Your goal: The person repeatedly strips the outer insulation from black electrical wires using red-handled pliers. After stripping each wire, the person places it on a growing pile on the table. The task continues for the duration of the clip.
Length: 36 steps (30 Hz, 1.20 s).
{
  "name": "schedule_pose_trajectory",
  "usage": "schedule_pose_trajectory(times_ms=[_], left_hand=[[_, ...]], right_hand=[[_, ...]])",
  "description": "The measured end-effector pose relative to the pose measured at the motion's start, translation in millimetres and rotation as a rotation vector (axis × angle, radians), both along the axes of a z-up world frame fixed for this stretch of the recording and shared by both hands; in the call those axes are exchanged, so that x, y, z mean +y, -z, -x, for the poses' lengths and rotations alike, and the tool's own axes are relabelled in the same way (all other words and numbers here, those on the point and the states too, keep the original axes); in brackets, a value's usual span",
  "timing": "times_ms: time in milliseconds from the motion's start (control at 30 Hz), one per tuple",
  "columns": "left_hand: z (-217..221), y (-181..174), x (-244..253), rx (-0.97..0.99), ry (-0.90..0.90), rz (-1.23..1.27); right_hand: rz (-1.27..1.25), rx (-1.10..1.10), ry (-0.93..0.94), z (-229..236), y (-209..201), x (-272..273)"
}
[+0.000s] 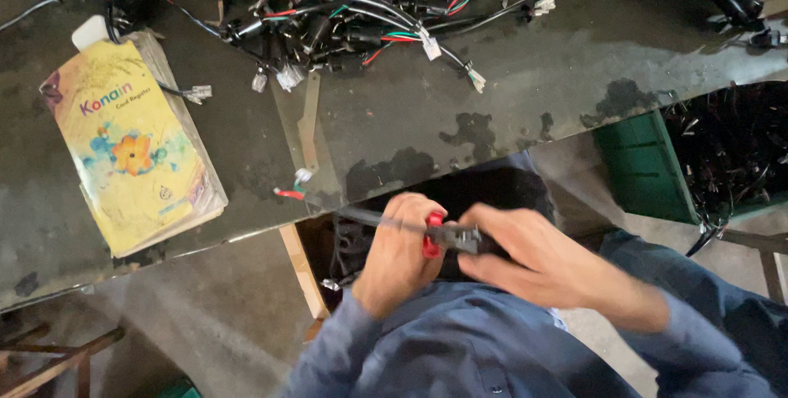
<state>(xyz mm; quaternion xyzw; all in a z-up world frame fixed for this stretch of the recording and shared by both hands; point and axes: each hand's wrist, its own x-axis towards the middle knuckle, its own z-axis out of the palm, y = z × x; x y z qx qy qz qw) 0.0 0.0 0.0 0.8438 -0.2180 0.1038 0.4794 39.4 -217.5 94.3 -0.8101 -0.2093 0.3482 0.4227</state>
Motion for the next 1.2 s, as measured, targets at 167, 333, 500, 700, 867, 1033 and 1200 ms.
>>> schedule_pose_trajectory(times_ms=[167, 333, 500, 700, 867, 1033, 1200], left_hand=[[29, 36, -26, 0.723, -0.269, -0.065], [18, 5, -2, 0.303, -0.194, -0.111], [-56, -35, 26, 0.185, -0.196, -0.325], [-211, -45, 81, -0.445, -0.411, -0.429], [-244, -91, 106, -0.349, -0.286, -0.465], [-99, -104, 78, -0.006, -0.375, 0.265], [3, -63, -1, 0.328, -0.152, 0.182]], right_hand=[[0.289, -0.444, 0.166, 12, 87, 31], [0.093, -0.205, 0.19, -17, 85, -28], [-0.053, -1.216, 0.909, -58, 34, -80], [-0.124, -0.976, 0.584, -12, 42, 0], [-0.423, -0.613, 0.556, 16, 71, 26], [-0.412, -0.327, 0.509, 8, 84, 22], [-1.043, 0.187, 0.646, -21, 63, 12]])
